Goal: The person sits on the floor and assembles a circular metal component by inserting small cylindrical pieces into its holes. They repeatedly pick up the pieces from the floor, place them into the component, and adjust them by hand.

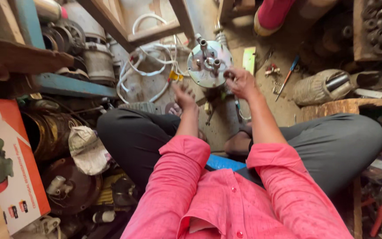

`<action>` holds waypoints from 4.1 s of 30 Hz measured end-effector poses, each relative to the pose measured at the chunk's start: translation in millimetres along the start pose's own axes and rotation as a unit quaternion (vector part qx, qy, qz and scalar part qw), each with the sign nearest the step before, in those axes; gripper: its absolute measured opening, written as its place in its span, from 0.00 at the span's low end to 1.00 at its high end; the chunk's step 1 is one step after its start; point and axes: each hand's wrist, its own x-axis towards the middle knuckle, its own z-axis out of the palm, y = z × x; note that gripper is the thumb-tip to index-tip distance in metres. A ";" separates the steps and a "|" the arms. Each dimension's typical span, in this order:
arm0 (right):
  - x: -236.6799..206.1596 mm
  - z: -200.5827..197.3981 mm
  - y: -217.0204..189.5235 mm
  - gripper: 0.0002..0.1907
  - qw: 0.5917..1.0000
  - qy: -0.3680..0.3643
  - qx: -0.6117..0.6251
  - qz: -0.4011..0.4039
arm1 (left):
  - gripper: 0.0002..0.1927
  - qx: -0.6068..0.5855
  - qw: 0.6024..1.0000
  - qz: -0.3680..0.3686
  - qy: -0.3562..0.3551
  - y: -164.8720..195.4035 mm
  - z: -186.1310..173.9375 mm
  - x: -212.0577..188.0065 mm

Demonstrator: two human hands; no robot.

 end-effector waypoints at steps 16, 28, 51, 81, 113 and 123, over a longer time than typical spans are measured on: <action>-18.8 34.9 -17.6 0.11 0.978 0.159 0.132 0.023 | 0.29 0.452 0.739 0.491 -0.096 44.2 62.2 -43.3; -5.9 22.3 -80.5 0.23 0.959 0.047 0.265 0.093 | 0.27 0.508 0.711 0.483 -0.057 16.4 74.9 -30.8; -24.4 67.7 -42.7 0.26 0.923 0.300 0.141 0.195 | 0.33 0.488 0.800 0.334 -0.103 53.6 72.6 -18.1; 4.3 29.7 53.7 0.14 0.853 0.409 0.201 0.253 | 0.37 0.203 0.968 -0.147 -0.031 18.9 34.4 -49.0; 17.8 49.6 93.0 0.03 0.847 0.415 0.134 0.304 | 0.44 0.191 0.980 -0.006 -0.061 9.0 70.7 -20.4; -5.3 55.2 -29.3 0.09 0.981 0.179 0.045 -0.061 | 0.40 0.367 0.905 0.210 -0.047 7.7 63.8 -15.0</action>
